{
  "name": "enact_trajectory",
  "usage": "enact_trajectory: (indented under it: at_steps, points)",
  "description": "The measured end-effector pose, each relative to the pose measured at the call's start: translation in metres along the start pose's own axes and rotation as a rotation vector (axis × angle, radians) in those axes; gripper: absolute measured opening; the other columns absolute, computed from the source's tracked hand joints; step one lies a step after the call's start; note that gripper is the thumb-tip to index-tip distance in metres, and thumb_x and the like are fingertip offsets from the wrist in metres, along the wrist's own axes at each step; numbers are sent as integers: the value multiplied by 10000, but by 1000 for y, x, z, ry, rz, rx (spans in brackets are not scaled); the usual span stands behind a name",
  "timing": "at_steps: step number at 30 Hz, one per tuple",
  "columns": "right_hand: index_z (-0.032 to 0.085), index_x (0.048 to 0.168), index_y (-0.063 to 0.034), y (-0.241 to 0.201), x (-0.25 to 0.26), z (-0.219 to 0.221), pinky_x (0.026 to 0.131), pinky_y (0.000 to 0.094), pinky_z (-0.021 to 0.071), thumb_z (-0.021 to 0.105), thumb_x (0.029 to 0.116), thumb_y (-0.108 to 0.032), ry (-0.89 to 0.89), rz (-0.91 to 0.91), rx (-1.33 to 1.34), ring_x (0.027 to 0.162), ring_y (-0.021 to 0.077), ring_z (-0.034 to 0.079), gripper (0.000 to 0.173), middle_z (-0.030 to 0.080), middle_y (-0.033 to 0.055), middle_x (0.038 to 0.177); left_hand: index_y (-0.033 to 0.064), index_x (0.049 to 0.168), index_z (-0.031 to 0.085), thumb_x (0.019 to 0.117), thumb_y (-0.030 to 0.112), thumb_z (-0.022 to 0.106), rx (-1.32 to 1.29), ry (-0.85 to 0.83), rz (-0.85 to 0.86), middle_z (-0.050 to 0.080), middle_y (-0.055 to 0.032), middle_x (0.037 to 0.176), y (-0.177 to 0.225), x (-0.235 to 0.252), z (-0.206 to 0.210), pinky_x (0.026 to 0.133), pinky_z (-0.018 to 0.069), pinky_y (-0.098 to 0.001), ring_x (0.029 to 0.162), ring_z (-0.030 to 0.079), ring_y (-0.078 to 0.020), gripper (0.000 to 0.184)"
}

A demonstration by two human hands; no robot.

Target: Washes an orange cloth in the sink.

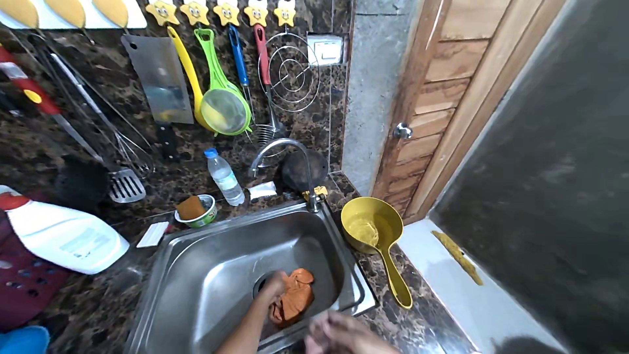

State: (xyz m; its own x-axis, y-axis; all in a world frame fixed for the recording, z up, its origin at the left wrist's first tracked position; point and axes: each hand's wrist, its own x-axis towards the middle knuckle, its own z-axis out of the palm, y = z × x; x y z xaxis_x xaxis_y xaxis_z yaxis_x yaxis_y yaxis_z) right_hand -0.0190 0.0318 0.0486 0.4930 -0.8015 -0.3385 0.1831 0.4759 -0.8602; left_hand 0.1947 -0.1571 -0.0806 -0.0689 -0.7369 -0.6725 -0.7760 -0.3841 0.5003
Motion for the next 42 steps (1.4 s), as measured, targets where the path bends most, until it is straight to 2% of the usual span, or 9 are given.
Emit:
enact_trajectory:
  at_steps: [5, 9, 11, 14, 20, 25, 31, 36, 42]
  points:
    - [278, 1599, -135, -11, 146, -11, 1102, 630, 370, 366, 1099, -465, 433, 83, 123, 1431, 378, 406, 606, 365, 204, 1595, -35, 1274, 599, 929, -25, 557, -122, 231, 349, 606, -271, 1275, 42, -83, -21, 998, 490, -541, 1188, 598, -377, 348]
    - [498, 1361, 0, -12, 178, 2, 871, 375, 533, 205, 1130, -385, 452, 17, 267, 1042, 214, 628, 537, 620, 181, 1212, -50, 1222, 619, 902, 116, 594, -234, 393, 557, 591, -267, 1266, 60, -124, -3, 1040, 460, -500, 1219, 564, -369, 361]
    - [433, 1462, 79, -59, 137, 33, 1074, 242, 391, 260, 1120, -81, 495, 102, -19, 1264, 155, 536, 415, 532, 201, 1443, -61, 1221, 601, 899, 217, 667, -252, 498, 568, 591, -269, 1245, 62, -118, 13, 1026, 468, -501, 1194, 572, -376, 430]
    - [468, 1442, 104, -23, 170, 12, 1180, 399, 334, 432, 1105, -177, 556, 200, -315, 1411, 310, 466, 440, 470, 270, 1515, -33, 1261, 589, 959, 218, 673, -208, 653, 408, 648, -235, 1199, 67, -99, 24, 984, 512, -497, 1125, 646, -351, 401]
    - [639, 1219, 65, 16, 205, 1, 981, 523, 485, 348, 1131, -280, 781, 132, 25, 1126, 355, 629, 460, 651, 262, 1204, 2, 1199, 678, 1076, 243, 479, -141, 601, 299, 720, -203, 1089, 48, -57, 8, 979, 510, -529, 1077, 686, -343, 336]
    - [622, 1087, -19, -3, 187, 3, 744, 443, 540, 344, 1107, -346, 549, 96, 428, 830, 244, 641, 430, 648, 137, 919, -27, 1343, 604, 1136, 324, 269, -195, 494, 85, 617, -257, 1352, 26, -39, -5, 1114, 400, -554, 1316, 559, -382, 527]
    - [444, 1439, -4, 23, 202, -43, 939, 554, 516, 518, 1050, -103, 716, 142, 182, 1146, 374, 613, 409, 587, 270, 1293, 15, 1455, 375, 1100, 130, 412, -760, 285, 261, 495, -256, 1393, 39, -70, 3, 920, 540, -509, 1195, 577, -344, 376]
    - [495, 1392, 135, 13, 199, -30, 1137, 445, 382, 547, 1061, -183, 605, 253, -366, 1343, 357, 522, 462, 521, 314, 1433, -61, 1430, 491, 1011, 21, 494, -411, 539, 483, 549, -262, 1407, 71, -98, 45, 1109, 448, -450, 1308, 553, -341, 428]
    - [710, 1127, 11, 10, 203, -7, 948, 529, 496, 573, 1045, -267, 733, 108, -241, 1083, 338, 650, 321, 693, 218, 1136, -47, 1232, 648, 1095, 194, 443, -311, 585, 237, 684, -234, 1184, 64, -65, 17, 1036, 475, -518, 1159, 645, -349, 345]
